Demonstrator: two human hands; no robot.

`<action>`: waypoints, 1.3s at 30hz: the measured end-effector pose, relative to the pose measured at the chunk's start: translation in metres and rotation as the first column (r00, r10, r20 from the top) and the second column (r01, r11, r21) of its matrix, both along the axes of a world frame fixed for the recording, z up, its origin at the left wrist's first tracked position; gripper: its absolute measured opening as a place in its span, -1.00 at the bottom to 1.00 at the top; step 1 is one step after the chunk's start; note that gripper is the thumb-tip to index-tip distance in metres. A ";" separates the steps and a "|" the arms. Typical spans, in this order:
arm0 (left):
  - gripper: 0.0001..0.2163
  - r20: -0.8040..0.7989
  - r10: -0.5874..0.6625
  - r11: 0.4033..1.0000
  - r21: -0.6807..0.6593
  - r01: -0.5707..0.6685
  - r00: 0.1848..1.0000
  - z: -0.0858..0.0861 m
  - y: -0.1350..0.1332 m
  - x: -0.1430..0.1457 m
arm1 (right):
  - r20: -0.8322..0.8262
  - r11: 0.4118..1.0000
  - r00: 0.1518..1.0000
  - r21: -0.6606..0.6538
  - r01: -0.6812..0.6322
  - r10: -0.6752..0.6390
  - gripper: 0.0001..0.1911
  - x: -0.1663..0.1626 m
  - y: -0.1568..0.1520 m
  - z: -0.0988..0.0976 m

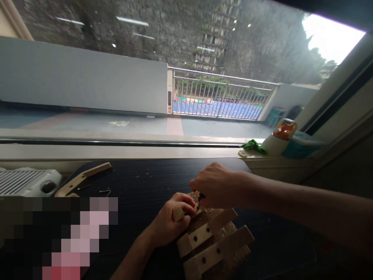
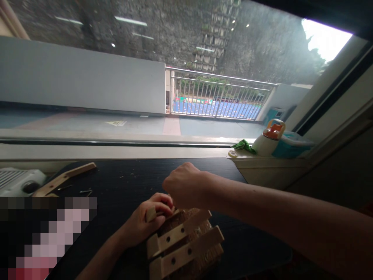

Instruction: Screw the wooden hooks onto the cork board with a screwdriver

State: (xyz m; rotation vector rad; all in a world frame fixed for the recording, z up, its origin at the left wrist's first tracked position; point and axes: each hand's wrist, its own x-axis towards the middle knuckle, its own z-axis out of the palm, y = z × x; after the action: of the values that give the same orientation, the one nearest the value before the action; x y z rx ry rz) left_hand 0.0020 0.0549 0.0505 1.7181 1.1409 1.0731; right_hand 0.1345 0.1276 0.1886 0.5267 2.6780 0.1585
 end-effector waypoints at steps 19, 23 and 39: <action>-0.85 0.020 -0.028 1.000 0.007 0.028 0.999 -0.001 0.000 -0.001 | 0.044 1.000 0.999 0.008 -0.003 0.003 -0.85 0.004 0.000 -0.004; -0.83 0.001 -0.006 1.000 -0.013 0.006 1.000 0.001 0.000 0.000 | 0.008 0.992 0.992 -0.034 -0.123 0.123 -0.92 0.004 -0.002 -0.003; -0.84 -0.006 -0.019 1.000 -0.004 0.019 1.000 0.001 0.000 0.000 | -0.009 0.996 0.996 0.002 0.089 -0.089 -0.82 0.009 -0.007 -0.007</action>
State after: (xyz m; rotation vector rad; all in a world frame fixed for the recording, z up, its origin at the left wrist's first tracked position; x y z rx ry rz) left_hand 0.0017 0.0552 0.0513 1.7271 1.1281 1.0543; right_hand 0.1430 0.1209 0.1813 0.6474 2.6570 0.1346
